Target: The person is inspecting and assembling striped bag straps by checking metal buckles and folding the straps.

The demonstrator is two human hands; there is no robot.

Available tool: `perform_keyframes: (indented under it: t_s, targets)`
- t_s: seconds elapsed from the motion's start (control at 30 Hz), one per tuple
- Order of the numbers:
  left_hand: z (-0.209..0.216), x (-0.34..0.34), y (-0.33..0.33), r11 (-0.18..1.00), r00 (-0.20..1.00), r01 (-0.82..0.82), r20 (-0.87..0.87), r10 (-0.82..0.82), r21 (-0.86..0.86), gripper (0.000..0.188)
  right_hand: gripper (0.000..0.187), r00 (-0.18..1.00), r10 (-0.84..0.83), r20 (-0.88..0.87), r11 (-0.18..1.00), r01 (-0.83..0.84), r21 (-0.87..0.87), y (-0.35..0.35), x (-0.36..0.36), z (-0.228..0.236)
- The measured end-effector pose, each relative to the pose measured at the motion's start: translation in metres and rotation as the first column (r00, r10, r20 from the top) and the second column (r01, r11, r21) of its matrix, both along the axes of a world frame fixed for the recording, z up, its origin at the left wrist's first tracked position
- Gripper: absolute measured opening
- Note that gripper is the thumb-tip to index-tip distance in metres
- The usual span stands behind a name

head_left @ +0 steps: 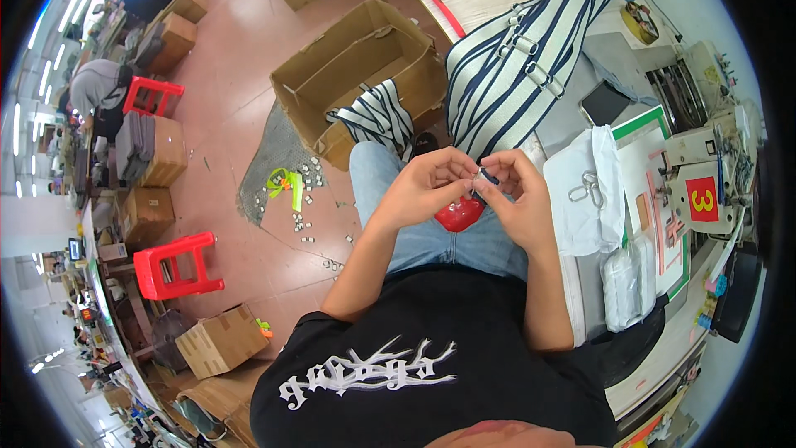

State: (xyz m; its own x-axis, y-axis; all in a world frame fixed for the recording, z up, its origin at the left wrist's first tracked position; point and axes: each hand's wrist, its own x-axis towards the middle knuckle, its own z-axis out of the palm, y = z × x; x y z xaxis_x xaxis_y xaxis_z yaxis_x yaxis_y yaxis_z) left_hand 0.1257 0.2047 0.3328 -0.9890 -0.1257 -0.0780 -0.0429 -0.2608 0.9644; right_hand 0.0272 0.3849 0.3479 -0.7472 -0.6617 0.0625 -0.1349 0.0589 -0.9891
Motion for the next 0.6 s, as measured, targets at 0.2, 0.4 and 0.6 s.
perform_keyframes:
  t_s: [0.2,0.4,0.6]
  targets:
    - [-0.002,0.0,0.0,0.992,0.998,-0.05,-0.016,0.053,0.118,0.017,0.049,0.914,0.132,-0.384,0.99,-0.101,0.1,-0.002,-0.001,0.005]
    - [-0.009,-0.003,-0.015,0.972,0.969,-0.214,-0.103,0.224,0.096,0.015,0.044,0.842,-0.016,-0.539,0.994,0.072,0.083,-0.007,0.005,0.006]
    - [-0.011,0.001,0.02,0.95,0.965,-0.258,0.094,0.245,0.178,0.024,0.042,0.861,-0.065,-0.505,0.994,0.102,0.047,-0.019,0.013,0.002]
